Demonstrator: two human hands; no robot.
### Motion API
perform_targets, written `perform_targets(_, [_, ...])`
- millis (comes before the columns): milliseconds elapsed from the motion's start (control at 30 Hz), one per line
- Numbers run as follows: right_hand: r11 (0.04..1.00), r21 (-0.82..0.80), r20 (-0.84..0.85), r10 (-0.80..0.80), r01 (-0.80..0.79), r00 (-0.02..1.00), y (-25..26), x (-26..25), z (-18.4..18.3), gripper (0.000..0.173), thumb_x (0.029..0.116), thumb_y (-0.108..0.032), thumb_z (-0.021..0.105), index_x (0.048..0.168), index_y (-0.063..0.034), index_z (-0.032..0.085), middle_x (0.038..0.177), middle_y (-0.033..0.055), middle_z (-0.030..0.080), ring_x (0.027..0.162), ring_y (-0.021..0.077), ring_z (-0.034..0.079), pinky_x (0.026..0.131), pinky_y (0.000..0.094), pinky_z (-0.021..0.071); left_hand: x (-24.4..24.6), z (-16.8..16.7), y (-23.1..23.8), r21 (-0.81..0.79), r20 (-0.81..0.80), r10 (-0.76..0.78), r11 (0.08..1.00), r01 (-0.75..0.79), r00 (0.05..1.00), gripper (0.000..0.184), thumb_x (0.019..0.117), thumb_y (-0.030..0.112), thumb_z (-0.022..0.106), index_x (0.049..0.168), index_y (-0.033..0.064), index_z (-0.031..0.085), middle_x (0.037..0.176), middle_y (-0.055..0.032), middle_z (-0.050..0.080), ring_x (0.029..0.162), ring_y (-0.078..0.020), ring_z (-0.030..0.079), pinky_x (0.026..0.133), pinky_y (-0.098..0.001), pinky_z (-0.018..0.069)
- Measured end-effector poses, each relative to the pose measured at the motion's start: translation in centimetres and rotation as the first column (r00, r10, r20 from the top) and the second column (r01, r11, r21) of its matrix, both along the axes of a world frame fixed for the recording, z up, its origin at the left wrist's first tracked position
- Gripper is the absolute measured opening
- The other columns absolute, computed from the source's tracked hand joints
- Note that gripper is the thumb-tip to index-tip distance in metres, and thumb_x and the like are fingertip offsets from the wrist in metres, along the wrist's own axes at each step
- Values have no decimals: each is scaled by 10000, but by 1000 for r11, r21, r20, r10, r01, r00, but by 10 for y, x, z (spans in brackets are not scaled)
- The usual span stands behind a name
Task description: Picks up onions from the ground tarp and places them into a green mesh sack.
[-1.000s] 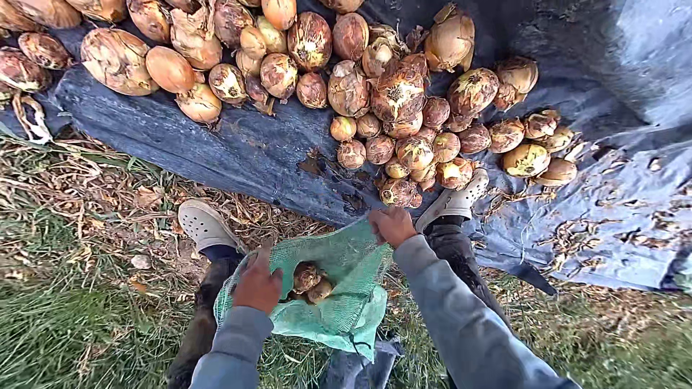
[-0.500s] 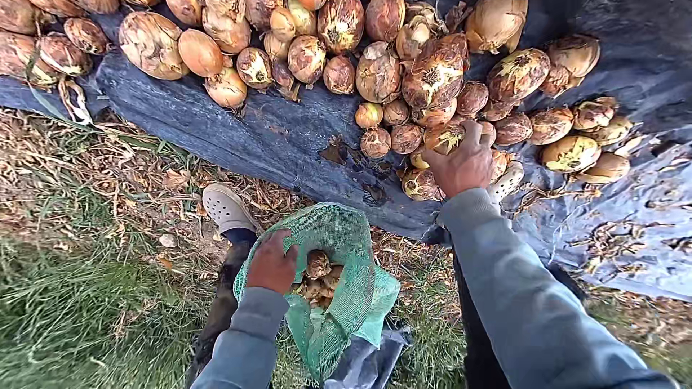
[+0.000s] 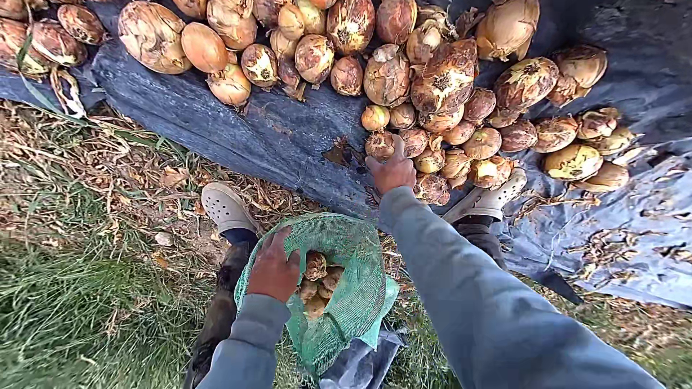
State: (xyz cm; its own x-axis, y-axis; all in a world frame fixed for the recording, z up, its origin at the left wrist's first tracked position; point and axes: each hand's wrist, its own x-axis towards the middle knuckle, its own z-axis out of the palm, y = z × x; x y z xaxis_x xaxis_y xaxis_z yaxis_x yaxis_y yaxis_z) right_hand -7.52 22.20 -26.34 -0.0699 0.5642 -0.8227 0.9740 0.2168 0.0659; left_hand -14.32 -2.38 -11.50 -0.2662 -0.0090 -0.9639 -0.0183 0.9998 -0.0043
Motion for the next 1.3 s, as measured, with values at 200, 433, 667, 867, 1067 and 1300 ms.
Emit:
perform_targets(200, [997, 37, 20, -69, 68, 997, 9, -23, -8, 837, 816, -559, 763, 1527, -285, 417, 1119, 217, 722, 1066, 437, 698, 819, 647, 539, -8, 1, 1, -17, -2, 35, 999, -35, 999, 494, 1045, 202, 589, 1525, 143, 489, 1543, -158, 498, 1424, -363, 477, 1166, -574, 382])
perform_targets(433, [786, -588, -412, -89, -190, 907, -73, 66, 123, 768, 794, -388, 867, 1472, -263, 529, 1245, 88, 691, 1036, 255, 707, 893, 538, 595, -8, 3, 4, -5, -10, 69, 998, -69, 998, 507, 1035, 192, 600, 1527, 140, 490, 1520, -189, 513, 1404, -393, 490, 1153, -599, 391])
perform_targets(667, [979, 90, -203, 199, -184, 959, 1, -4, 22, 738, 900, -469, 738, 1529, -184, 478, 1561, 313, 356, 1042, 470, 673, 813, 596, 580, -4, 1, 1, 5, 2, 51, 999, -51, 999, 518, 1033, 189, 602, 1535, 148, 481, 1526, -167, 514, 1401, -378, 498, 1149, -579, 403])
perform_targets(867, [985, 122, 41, 119, -123, 992, 26, -60, -18, 817, 844, -589, 724, 1524, -226, 453, 1583, 348, 299, 1063, 467, 670, 816, 577, 565, -7, 3, -3, 12, 7, 52, 999, -52, 999, 531, 1030, 191, 609, 1539, 132, 469, 1520, -169, 513, 1410, -355, 491, 1165, -557, 393])
perform_targets(1067, [995, 34, 57, 94, -96, 994, 38, -70, -33, 823, 781, -588, 778, 1470, -196, 555, 1516, 320, 441, 1210, 469, 621, 918, 620, 537, -9, 4, -5, 8, 10, 59, 998, -59, 998, 531, 1029, 191, 607, 1538, 131, 472, 1518, -165, 519, 1412, -346, 493, 1170, -548, 391])
perform_targets(1300, [979, 159, -200, 162, -131, 966, -4, -39, 39, 776, 692, -507, 854, 1389, -290, 591, 1555, 345, 306, 1085, 478, 641, 757, 593, 576, -11, 7, -7, 17, -3, 81, 997, -81, 997, 541, 1027, 185, 609, 1546, 148, 462, 1517, -172, 518, 1409, -367, 490, 1164, -567, 390])
